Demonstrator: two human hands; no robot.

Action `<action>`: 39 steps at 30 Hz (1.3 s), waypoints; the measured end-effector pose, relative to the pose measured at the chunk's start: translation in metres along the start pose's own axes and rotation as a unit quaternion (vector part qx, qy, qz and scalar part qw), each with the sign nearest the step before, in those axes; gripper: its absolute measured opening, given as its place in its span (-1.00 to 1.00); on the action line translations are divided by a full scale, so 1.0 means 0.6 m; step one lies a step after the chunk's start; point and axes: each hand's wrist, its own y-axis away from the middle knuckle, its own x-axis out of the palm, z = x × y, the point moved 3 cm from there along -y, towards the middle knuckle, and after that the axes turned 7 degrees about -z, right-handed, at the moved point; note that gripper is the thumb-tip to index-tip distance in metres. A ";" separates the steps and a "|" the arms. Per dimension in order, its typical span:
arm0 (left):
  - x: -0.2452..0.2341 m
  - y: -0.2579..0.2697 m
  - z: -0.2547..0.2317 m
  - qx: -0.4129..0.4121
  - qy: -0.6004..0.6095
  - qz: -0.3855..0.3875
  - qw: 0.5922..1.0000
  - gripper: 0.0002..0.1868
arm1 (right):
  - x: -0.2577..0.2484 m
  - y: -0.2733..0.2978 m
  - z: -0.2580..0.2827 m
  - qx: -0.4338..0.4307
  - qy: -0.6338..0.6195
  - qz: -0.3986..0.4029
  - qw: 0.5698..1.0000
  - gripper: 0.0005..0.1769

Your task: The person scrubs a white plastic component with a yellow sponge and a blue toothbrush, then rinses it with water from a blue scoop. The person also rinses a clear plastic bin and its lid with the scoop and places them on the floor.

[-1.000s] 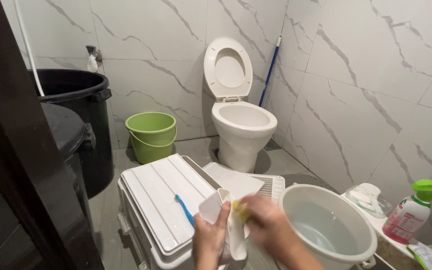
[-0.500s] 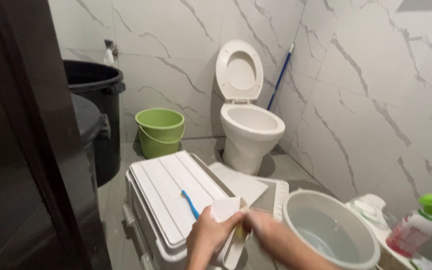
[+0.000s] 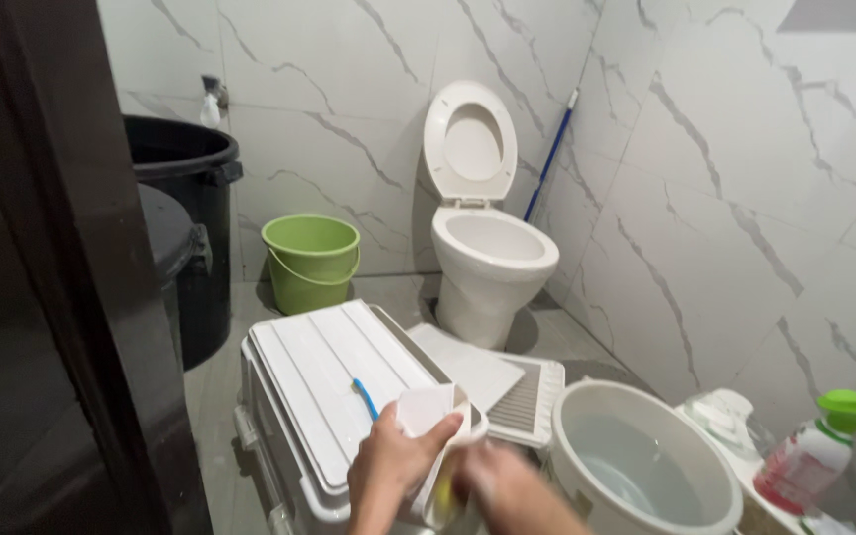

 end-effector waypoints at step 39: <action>0.165 -0.071 0.094 -0.198 0.757 0.165 0.600 -0.47 | -0.047 -0.011 0.030 -0.019 0.076 -0.177 0.981 -0.76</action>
